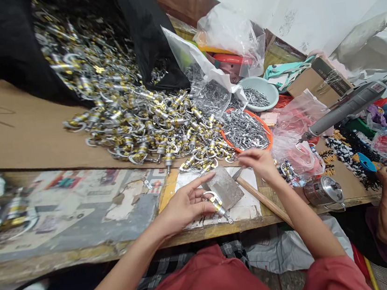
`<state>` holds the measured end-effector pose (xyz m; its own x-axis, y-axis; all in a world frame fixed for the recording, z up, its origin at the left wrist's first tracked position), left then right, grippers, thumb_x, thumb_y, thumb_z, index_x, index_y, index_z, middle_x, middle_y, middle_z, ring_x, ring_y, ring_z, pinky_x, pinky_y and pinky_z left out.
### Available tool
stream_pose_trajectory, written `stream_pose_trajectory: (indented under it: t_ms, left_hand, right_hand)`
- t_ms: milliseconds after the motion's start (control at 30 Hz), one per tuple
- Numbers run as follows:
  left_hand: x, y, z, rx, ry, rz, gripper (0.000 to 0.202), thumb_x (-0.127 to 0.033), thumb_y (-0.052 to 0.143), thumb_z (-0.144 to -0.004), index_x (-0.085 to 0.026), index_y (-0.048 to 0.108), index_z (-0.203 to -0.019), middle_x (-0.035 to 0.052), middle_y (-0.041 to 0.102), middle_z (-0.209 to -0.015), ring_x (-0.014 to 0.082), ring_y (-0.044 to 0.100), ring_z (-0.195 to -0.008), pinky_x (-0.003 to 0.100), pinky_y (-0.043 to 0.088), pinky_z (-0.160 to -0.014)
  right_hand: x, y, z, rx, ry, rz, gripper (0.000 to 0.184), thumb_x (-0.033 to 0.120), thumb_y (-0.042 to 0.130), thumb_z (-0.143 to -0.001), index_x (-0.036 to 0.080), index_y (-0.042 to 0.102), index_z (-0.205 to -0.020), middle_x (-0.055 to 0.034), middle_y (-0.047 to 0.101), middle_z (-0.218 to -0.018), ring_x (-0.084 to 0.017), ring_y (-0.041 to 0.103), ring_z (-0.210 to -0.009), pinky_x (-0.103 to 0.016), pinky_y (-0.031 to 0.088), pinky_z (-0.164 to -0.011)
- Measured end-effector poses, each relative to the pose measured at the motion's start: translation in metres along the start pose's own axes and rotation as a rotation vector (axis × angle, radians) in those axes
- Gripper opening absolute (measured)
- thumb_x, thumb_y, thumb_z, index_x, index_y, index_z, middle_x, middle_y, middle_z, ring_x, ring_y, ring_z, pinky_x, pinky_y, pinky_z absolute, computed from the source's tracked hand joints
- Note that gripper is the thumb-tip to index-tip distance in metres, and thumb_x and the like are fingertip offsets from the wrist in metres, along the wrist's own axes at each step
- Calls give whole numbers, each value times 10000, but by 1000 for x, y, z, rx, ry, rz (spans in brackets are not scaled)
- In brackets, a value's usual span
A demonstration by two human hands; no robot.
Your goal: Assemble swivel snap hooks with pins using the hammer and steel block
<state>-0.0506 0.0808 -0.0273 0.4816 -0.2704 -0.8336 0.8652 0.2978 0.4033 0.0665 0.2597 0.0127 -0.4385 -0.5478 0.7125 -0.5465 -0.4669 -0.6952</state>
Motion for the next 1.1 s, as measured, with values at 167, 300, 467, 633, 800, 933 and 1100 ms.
stream_pose_trajectory:
  t_ms: [167,300,467,633,800,933,1100]
  left_hand:
    - [-1,1,0,17,36,-19,858,-159,734,-536,-156,374,-1315,-19,651,-704,182,638,-705,328,512,-703]
    - [0,0,-1,25,48,-19,856,-155,730,-537,-150,374,-1315,-25,642,-694,177,634,-702,320,506,-705]
    - [-1,0,0,5,57,-31,853,-157,731,-527,-137,389,-1309,-40,616,-655,155,609,-654,293,499,-679]
    - [0,0,0,10,62,-33,858,-166,731,-532,-131,382,-1315,-39,623,-658,152,607,-654,292,494,-681]
    - [1,0,-1,25,55,-7,863,-160,737,-536,-150,375,-1320,-14,654,-707,178,632,-704,318,501,-703]
    - [0,1,0,18,60,10,847,-155,738,-531,-138,396,-1306,-18,650,-678,167,622,-656,306,503,-674]
    - [-2,3,1,6,50,20,865,-161,742,-523,-137,389,-1313,-14,648,-694,169,622,-665,316,506,-684]
  right_hand:
    - [45,40,51,321,-246,-117,134,139,562,-790,187,684,-819,-10,641,-739,-121,602,-666,-235,488,-628]
    - [57,40,62,310,-416,169,157,101,548,-805,195,667,-844,-20,619,-755,-137,577,-735,-228,459,-657]
    - [55,31,67,319,-449,381,107,120,528,-822,183,613,-809,-24,586,-753,-145,545,-695,-230,431,-611]
    - [57,30,67,283,-440,278,116,88,502,-827,172,579,-806,-20,576,-767,-137,539,-725,-223,423,-648]
    - [65,37,62,288,-442,275,121,109,487,-836,173,589,-824,-28,587,-764,-146,541,-721,-231,415,-640]
    - [67,38,60,234,-372,164,148,122,457,-847,171,581,-910,-33,615,-827,-144,559,-755,-239,429,-680]
    - [62,34,60,181,-326,95,171,167,449,-850,192,582,-954,-32,637,-867,-146,582,-770,-247,442,-695]
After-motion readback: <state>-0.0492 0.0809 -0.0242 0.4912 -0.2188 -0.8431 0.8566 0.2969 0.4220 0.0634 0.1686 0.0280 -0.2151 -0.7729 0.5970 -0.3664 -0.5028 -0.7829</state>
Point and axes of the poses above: each hand's wrist, its own z-axis away from the middle knuckle, its own y-axis out of the palm, x = y × z, the point moved 3 cm from there along -z, towards the middle knuckle
